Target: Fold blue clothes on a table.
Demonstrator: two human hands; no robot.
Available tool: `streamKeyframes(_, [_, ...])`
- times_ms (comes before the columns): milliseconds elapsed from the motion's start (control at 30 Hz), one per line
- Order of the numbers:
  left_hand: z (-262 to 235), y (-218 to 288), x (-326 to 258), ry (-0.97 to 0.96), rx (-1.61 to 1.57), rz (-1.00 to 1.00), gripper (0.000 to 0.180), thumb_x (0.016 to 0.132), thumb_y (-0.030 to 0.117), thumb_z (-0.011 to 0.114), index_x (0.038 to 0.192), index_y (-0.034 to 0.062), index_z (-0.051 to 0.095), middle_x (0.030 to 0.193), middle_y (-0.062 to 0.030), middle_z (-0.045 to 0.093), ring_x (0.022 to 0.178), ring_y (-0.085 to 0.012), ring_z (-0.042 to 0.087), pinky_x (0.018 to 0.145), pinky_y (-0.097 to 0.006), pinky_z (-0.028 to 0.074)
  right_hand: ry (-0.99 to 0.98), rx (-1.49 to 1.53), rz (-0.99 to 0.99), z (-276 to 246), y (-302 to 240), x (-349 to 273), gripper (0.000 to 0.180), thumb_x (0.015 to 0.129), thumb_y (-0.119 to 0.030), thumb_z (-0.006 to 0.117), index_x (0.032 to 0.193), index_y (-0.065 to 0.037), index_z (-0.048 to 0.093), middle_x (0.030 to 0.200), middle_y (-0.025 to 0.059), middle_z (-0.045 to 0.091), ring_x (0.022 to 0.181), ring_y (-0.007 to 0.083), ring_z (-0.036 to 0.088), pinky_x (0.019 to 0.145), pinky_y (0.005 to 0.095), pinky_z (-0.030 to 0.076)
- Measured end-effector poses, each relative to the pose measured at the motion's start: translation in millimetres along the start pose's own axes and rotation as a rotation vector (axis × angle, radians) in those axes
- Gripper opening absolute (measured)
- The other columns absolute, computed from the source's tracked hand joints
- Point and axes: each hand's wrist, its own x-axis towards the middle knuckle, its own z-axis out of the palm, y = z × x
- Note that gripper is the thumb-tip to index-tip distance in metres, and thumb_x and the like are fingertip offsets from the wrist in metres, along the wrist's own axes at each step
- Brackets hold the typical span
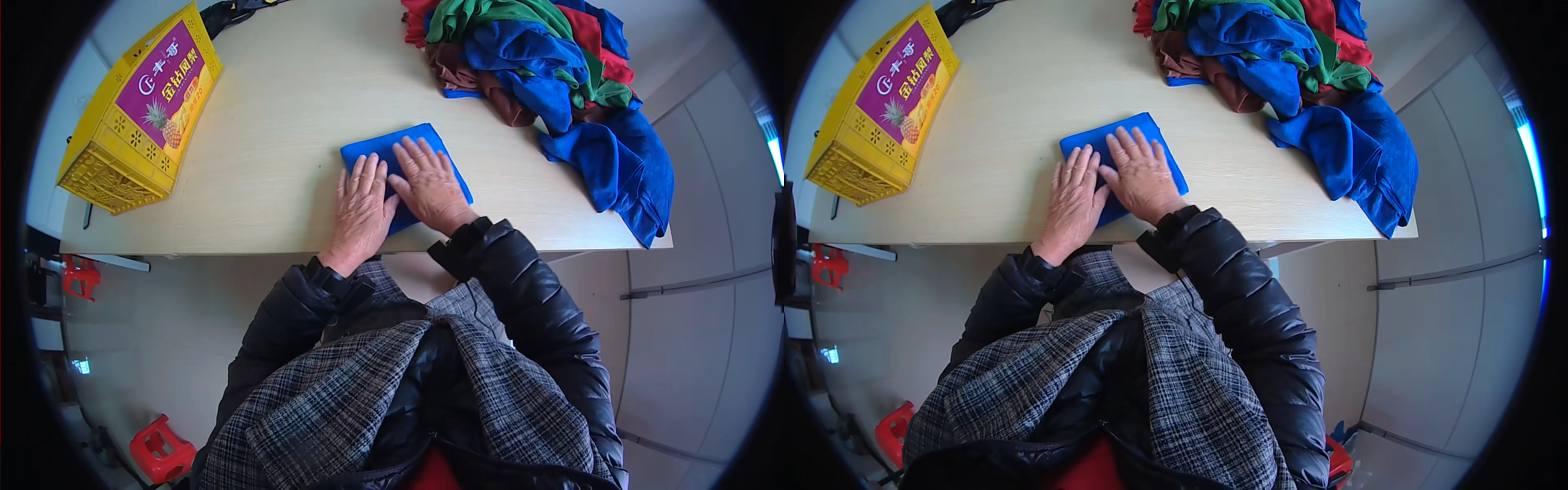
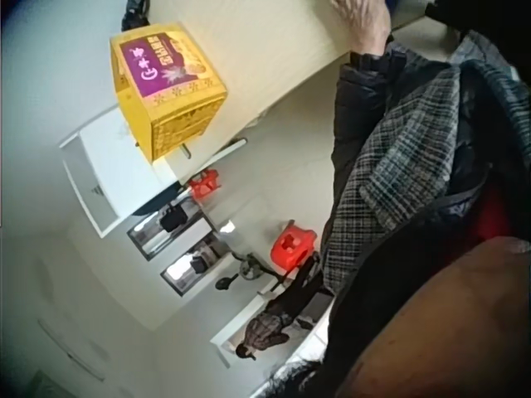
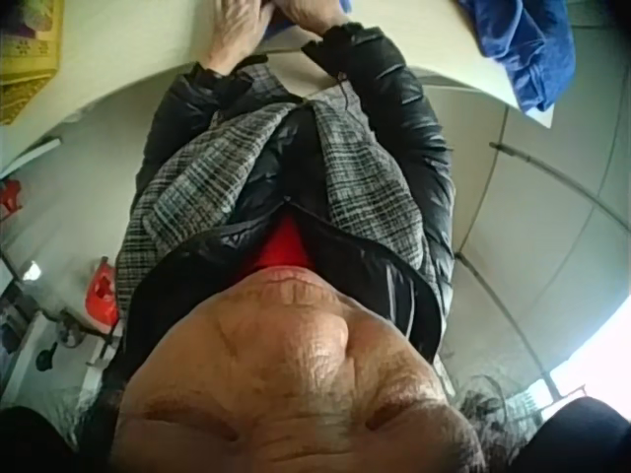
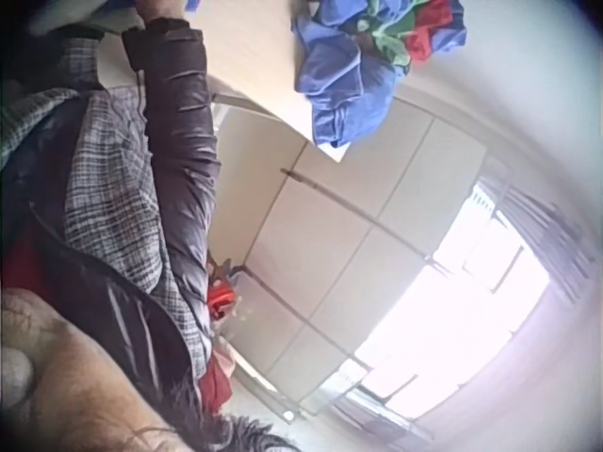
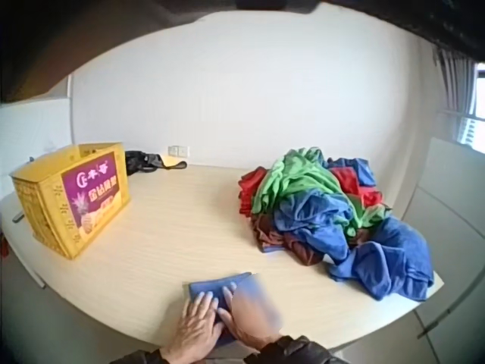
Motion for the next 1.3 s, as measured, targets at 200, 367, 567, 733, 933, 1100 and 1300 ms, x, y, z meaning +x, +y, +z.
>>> streamKeyframes(200, [6.4,2.1,0.8,-0.082,0.051,0.033,0.064,0.098,0.034,0.056,0.149,0.0001,0.037,0.158,-0.0153,0.033,0.147,-0.0318,0.028,0.119,-0.053,0.02,-0.019,0.037,-0.079,11.8,5.2,-2.2,0.058,0.104,-0.042,0.04,0.152,-0.011,0.038,0.16,0.0124,0.034,0.149,0.0338,0.025,0.122,0.0509,0.017])
streamKeyframes(367, [2.1,3.4,-2.8,-0.091,0.045,0.016,0.065,0.098,0.035,0.056,0.149,0.0009,0.037,0.158,-0.0151,0.032,0.148,-0.0311,0.028,0.12,-0.053,0.02,-0.016,0.005,-0.033,11.5,21.5,0.1,0.057,0.104,-0.042,0.04,0.153,-0.013,0.038,0.16,0.0122,0.033,0.149,0.034,0.026,0.121,0.0507,0.018])
streamKeyframes(567, [-7.6,1.7,-1.5,-0.123,0.034,0.044,0.063,0.1,0.038,0.052,0.149,0.0019,0.037,0.158,-0.0159,0.033,0.148,-0.0315,0.028,0.12,-0.052,0.019,-0.065,-0.034,0.135,-1.8,39.8,-6.2,0.059,0.103,-0.042,0.041,0.153,-0.012,0.035,0.16,0.0136,0.033,0.149,0.0348,0.026,0.119,0.0523,0.022])
streamKeyframes(733, [-25.4,-11.0,13.0,-0.148,0.05,0.086,0.065,0.1,0.044,0.049,0.149,0.0019,0.038,0.158,-0.0171,0.034,0.148,-0.0318,0.028,0.121,-0.053,0.018,0.014,-0.075,0.162,-9.8,41.8,-22.1,0.06,0.103,-0.043,0.042,0.154,-0.012,0.033,0.159,0.0146,0.033,0.149,0.0353,0.026,0.119,0.0531,0.022])
streamKeyframes(933, [5.3,-4.4,22.6,-0.086,0.049,0.106,0.067,0.1,0.046,0.049,0.149,0.0021,0.038,0.158,-0.0176,0.033,0.148,-0.0326,0.028,0.121,-0.053,0.017,-0.006,0.02,0.042,1.6,15.1,-27.2,0.059,0.103,-0.041,0.044,0.153,-0.012,0.035,0.159,0.0145,0.033,0.149,0.0353,0.026,0.119,0.0535,0.022])
streamKeyframes(1100, [16.1,-5.8,23.0,-0.104,0.048,0.097,0.071,0.099,0.049,0.051,0.15,0.0017,0.038,0.158,-0.0178,0.033,0.148,-0.0335,0.027,0.121,-0.053,0.016,0.008,0.022,0.001,5.4,21.8,-26.1,0.058,0.102,-0.039,0.047,0.152,-0.011,0.038,0.159,0.0143,0.034,0.149,0.0348,0.026,0.119,0.0542,0.021])
streamKeyframes(1300, [-1.6,2.4,23.9,-0.156,0.065,0.059,0.076,0.095,0.054,0.053,0.151,0.0051,0.037,0.159,-0.0176,0.032,0.148,-0.0346,0.026,0.12,-0.055,0.015,-0.012,0.13,-0.026,0.8,28.3,-26.8,0.058,0.102,-0.037,0.048,0.151,-0.009,0.039,0.158,0.0178,0.034,0.148,0.0357,0.028,0.119,0.0516,0.022])
